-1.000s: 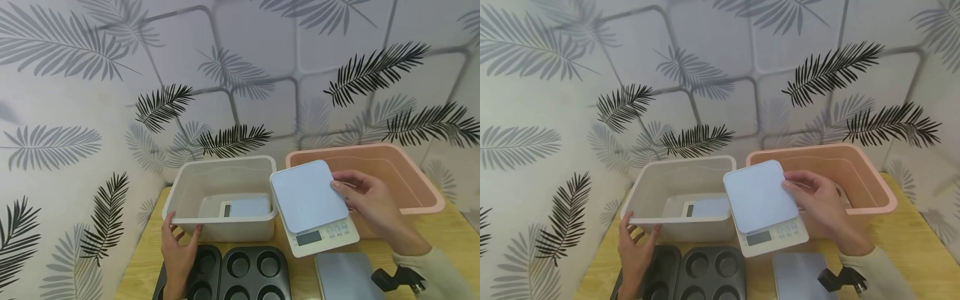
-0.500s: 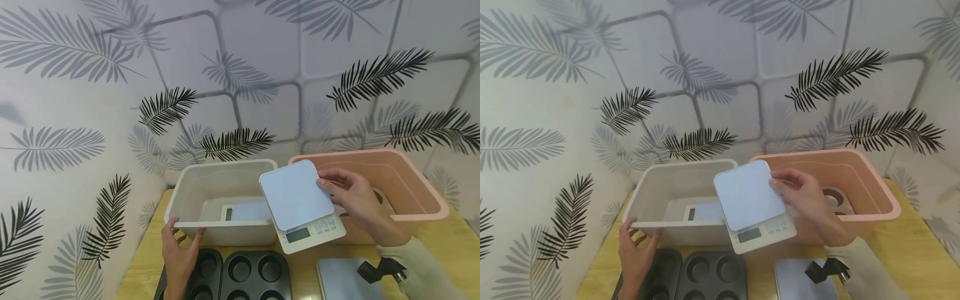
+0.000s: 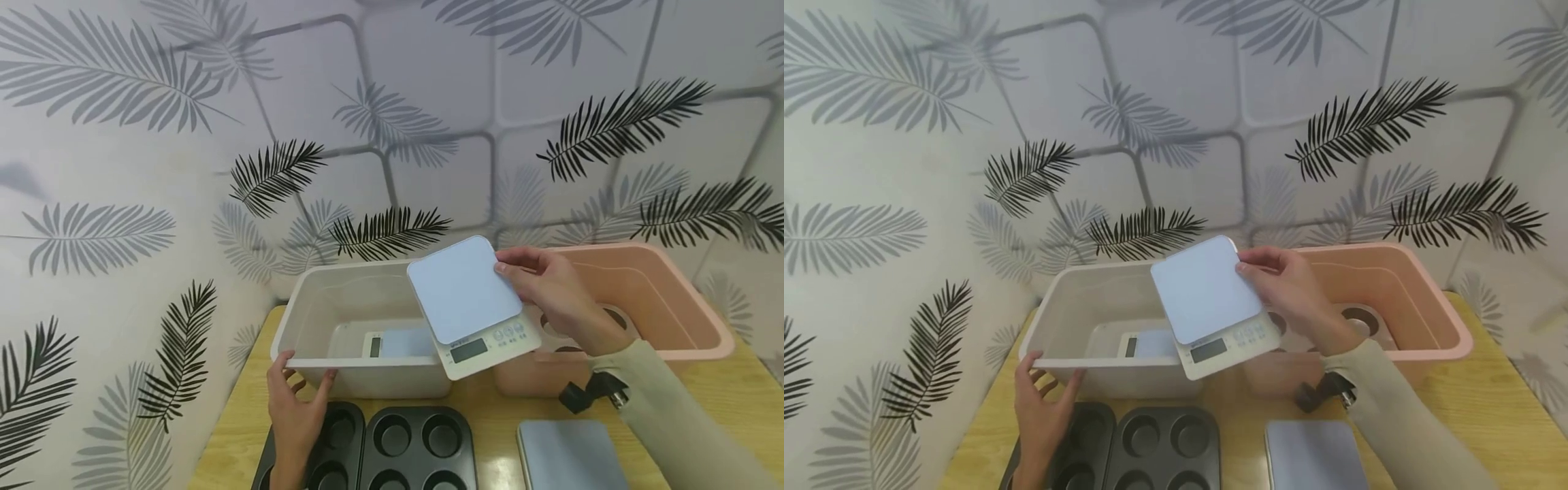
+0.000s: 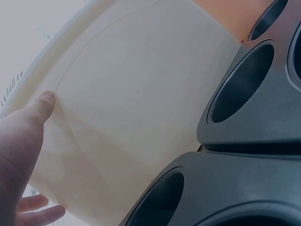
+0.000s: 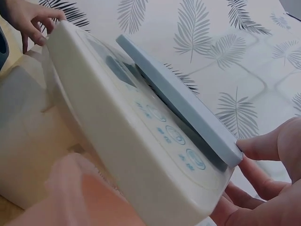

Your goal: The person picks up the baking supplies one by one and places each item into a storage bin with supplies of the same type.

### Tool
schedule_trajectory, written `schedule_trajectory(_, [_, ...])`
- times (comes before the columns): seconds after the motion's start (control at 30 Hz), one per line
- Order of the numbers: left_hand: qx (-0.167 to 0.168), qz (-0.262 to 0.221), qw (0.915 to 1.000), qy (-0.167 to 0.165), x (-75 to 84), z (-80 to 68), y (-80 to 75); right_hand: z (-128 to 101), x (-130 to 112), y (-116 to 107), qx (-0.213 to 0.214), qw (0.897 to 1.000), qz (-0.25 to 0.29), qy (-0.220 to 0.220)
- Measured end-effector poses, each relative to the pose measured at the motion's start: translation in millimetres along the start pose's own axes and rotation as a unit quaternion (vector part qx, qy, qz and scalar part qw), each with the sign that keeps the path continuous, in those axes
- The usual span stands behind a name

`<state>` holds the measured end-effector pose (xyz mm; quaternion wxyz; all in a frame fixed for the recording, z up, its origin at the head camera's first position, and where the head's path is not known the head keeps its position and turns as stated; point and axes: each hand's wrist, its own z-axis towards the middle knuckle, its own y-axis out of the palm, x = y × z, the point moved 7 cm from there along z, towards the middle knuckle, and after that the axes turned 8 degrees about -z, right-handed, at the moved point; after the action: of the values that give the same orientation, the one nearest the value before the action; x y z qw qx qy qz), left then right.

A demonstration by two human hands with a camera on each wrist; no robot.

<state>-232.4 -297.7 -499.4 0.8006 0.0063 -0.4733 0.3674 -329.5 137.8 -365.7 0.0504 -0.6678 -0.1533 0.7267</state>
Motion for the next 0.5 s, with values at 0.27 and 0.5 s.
schedule_trajectory(0.27, [0.001, 0.0, 1.0, 0.009, -0.3, 2.7, -1.2, 39, -16, 17, -0.028, 1.0, -0.008, 0.003])
schedule_trajectory(0.5, [-0.003, -0.009, 0.9999, 0.007, 2.6, -0.8, 2.2, 69, -24, 35, -0.051, 0.999, 0.001, 0.011])
